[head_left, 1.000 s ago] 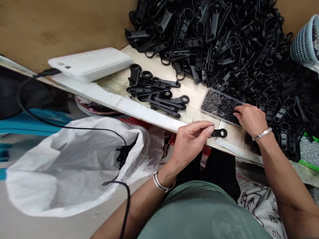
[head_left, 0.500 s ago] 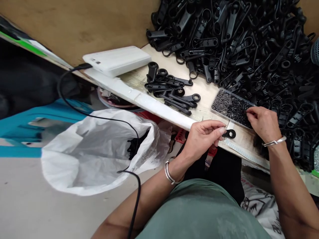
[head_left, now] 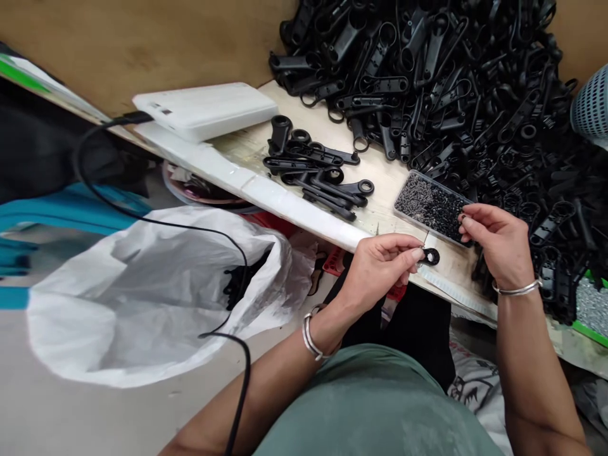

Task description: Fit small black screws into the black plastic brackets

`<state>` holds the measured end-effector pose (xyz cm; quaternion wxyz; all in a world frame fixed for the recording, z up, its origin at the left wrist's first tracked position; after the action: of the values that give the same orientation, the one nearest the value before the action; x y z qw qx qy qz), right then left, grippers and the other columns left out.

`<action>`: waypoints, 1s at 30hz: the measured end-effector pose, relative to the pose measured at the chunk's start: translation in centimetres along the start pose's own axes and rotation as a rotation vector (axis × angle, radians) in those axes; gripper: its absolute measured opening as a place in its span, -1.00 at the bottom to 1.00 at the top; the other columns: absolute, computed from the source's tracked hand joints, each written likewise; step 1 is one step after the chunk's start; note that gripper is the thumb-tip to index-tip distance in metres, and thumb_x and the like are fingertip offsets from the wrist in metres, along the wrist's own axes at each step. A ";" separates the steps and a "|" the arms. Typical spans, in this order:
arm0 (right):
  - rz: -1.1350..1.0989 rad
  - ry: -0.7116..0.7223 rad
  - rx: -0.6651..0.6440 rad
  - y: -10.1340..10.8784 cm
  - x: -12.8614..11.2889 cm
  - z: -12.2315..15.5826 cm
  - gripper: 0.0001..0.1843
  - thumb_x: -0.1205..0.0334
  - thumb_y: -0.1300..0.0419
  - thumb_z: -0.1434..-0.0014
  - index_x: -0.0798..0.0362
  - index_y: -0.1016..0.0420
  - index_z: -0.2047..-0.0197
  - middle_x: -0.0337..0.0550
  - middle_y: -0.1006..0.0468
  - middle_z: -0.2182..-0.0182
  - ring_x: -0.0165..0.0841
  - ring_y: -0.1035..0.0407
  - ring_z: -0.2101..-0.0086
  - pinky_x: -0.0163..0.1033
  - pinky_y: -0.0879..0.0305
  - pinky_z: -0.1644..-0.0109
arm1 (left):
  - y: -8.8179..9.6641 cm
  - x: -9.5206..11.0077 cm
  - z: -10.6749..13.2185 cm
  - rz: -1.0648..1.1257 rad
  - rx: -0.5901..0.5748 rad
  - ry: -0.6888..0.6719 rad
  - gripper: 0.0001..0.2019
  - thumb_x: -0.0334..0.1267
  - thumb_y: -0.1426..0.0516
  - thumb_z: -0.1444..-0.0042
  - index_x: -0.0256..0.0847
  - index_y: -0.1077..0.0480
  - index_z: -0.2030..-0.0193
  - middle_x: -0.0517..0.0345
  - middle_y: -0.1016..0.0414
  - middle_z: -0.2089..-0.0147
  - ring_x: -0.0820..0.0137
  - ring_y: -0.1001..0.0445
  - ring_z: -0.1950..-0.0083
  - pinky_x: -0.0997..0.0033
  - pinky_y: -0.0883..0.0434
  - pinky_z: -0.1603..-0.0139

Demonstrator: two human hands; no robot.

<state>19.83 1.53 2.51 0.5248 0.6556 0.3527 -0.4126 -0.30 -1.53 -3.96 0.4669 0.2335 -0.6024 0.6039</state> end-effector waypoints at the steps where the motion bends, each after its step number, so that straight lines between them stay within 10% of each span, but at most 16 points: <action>1: -0.107 -0.037 -0.022 -0.3 0.1 0.4 -0.76 0.20 -0.41 0.04 0.04 -0.61 0.25 -0.18 -0.58 0.38 -0.42 -0.41 0.48 -0.32 -0.41 0.44 | 0.0 0.0 0.0 0.001 -0.001 -0.002 -0.85 -0.29 -0.32 0.06 -0.32 -0.53 0.35 0.22 -0.46 0.59 0.61 -0.33 0.64 0.63 -0.29 0.62; 13: -0.621 -0.347 -0.185 -5.2 1.4 4.8 -0.77 0.20 -0.50 0.10 -0.02 -0.62 0.32 -0.23 -0.59 0.39 -0.53 -0.41 0.47 -0.49 -0.42 0.42 | -1.0 0.1 -0.1 0.007 -0.051 -0.035 -0.84 -0.27 -0.30 0.03 -0.33 -0.52 0.34 0.24 -0.44 0.59 0.62 -0.33 0.63 0.64 -0.31 0.59; 30: -0.196 0.000 -0.042 -5.3 -0.6 7.4 -0.86 0.28 -0.33 -0.19 -0.04 -0.63 0.15 -0.26 -0.53 0.42 -0.45 -0.41 0.44 -0.32 -0.42 0.31 | -0.6 -0.2 0.3 0.029 -0.062 -0.035 -0.88 -0.30 -0.29 0.01 -0.31 -0.54 0.34 0.24 -0.46 0.56 0.63 -0.30 0.61 0.65 -0.30 0.59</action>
<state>13.60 -4.67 0.16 0.4955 0.6068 0.4240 -0.4544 0.22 -2.00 -3.71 0.4546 0.2204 -0.6322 0.5875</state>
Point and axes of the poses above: each hand's wrist, its own z-axis away from the middle knuckle, its own y-axis out of the back of the hand, x = y × z, the point moved 10 cm from there along -z, towards the middle knuckle
